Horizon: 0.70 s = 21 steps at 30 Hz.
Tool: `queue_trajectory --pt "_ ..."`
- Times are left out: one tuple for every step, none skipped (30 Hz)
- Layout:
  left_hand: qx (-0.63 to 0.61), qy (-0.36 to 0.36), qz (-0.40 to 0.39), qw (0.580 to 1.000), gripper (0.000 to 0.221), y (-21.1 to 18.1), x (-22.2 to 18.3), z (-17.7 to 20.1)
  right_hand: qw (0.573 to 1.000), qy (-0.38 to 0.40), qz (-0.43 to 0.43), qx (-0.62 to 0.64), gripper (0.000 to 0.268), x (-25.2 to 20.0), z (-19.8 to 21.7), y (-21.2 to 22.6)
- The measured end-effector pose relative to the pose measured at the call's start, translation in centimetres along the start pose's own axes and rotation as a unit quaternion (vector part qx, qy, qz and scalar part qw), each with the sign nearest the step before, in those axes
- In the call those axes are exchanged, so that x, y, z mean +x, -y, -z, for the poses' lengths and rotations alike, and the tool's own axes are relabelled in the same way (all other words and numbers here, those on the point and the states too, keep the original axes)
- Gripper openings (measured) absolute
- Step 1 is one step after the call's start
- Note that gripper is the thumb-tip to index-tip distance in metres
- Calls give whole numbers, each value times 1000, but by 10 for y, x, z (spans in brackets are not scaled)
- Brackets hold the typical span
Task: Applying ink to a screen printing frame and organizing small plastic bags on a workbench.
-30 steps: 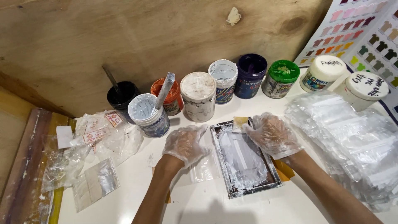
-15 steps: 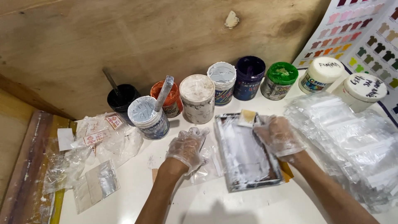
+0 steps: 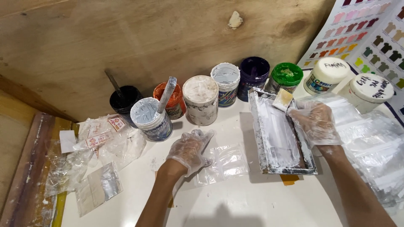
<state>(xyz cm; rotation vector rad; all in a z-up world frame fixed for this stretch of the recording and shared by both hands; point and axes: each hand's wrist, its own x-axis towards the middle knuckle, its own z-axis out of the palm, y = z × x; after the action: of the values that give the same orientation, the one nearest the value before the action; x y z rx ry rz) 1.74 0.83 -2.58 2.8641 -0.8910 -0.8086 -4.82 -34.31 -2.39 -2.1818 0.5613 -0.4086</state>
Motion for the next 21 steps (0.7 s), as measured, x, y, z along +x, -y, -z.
queue_trajectory --pt "-12 -8 -5 1000 93 -1 -4 5 1000 -3 0 -3 29 3 -1 -5" --pt "-25 -15 -10 1000 90 -3 -9 7 1000 -4 -1 -6 29 4 -3 -10" --pt "-26 -12 -11 1000 90 0 -10 8 1000 -2 -4 -7 29 -3 -6 2" --pt "-43 1 -7 999 87 2 -12 9 997 47 26 -51 13 -10 -9 14" --pt "-59 15 -3 998 84 4 -14 10 989 98 55 -94 18 -16 -12 27" --pt "-60 16 -2 998 84 12 -9 3 989 99 55 -94 18 -25 -17 30" --pt "-58 2 -19 998 78 19 -4 -3 956 242 75 149 17 -35 -22 32" --pt "-56 -14 -35 998 73 27 1 -7 845 365 89 381 31 -43 -26 36" --pt "-55 -16 -34 998 73 36 5 -16 844 366 92 381 31 -55 -34 53" --pt "-34 -62 -66 995 68 46 10 -23 908 395 102 94 24 -68 -42 72" --pt "-12 -107 -98 989 65 56 14 -31 892 391 104 -201 23 -81 -50 90" --pt "-10 -107 -98 989 65 53 8 -23 893 390 105 -200 23 -89 -53 101" --pt "-35 -94 -67 993 63 50 2 -15 853 466 116 -205 27 -98 -57 112" --pt "-61 -79 -35 994 61 47 -5 -9 805 541 127 -208 33 -107 -60 123" --pt "-61 -79 -34 994 61 51 -5 -11 805 542 127 -208 33 -113 -70 116" --pt "-76 -98 -49 991 64 54 -5 -12 791 559 182 -170 23 -119 -79 108" --pt "-91 -117 -64 987 67 58 -5 -15 774 572 235 -132 27 -125 -89 100" --pt "-94 -116 -63 987 67 53 -11 -8 773 575 234 -132 27 -130 -109 76" --pt "-88 -115 -58 988 68 48 -16 -1 733 613 263 -135 14 -135 -130 53" --pt "-82 -114 -54 989 68 44 -21 7 690 648 292 -138 26 -140 -151 30" --pt "-83 -113 -52 989 68 46 -19 2 689 650 291 -137 26 -145 -157 23"
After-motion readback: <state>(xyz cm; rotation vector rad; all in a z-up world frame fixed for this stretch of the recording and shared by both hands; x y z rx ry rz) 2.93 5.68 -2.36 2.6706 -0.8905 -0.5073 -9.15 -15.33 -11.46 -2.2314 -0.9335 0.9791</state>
